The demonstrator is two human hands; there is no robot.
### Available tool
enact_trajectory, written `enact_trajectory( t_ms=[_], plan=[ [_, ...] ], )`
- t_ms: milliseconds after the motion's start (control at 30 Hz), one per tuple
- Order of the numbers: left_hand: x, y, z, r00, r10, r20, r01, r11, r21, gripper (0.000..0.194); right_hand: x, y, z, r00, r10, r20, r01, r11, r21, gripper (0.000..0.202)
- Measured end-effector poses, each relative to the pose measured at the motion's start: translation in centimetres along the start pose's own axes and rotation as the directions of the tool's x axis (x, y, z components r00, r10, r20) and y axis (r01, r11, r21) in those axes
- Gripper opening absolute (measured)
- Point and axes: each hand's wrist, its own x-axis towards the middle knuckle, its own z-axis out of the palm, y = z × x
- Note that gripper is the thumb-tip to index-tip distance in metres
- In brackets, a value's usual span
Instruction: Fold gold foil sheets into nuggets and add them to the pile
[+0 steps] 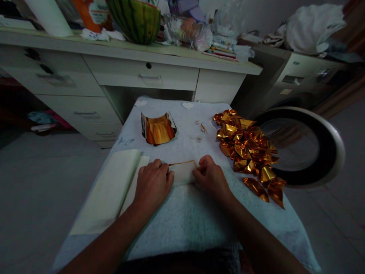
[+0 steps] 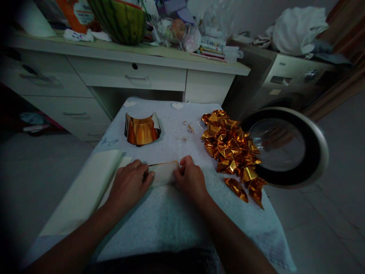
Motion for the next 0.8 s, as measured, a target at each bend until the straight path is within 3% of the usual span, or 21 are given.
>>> enact_trajectory(
  t_ms=[200, 800],
  plan=[
    [-0.1, -0.19, 0.49, 0.998, -0.012, -0.056, 0.012, 1.0, -0.011, 0.024, -0.07, -0.44, 0.39, 0.998, -0.014, -0.058, 0.004, 0.984, -0.178, 0.007],
    [0.17, -0.4, 1.0, 0.997, -0.021, -0.071, 0.017, 0.998, -0.065, 0.02, -0.18, -0.53, 0.26, 0.999, -0.046, -0.016, 0.042, 0.976, -0.215, 0.006]
  ],
)
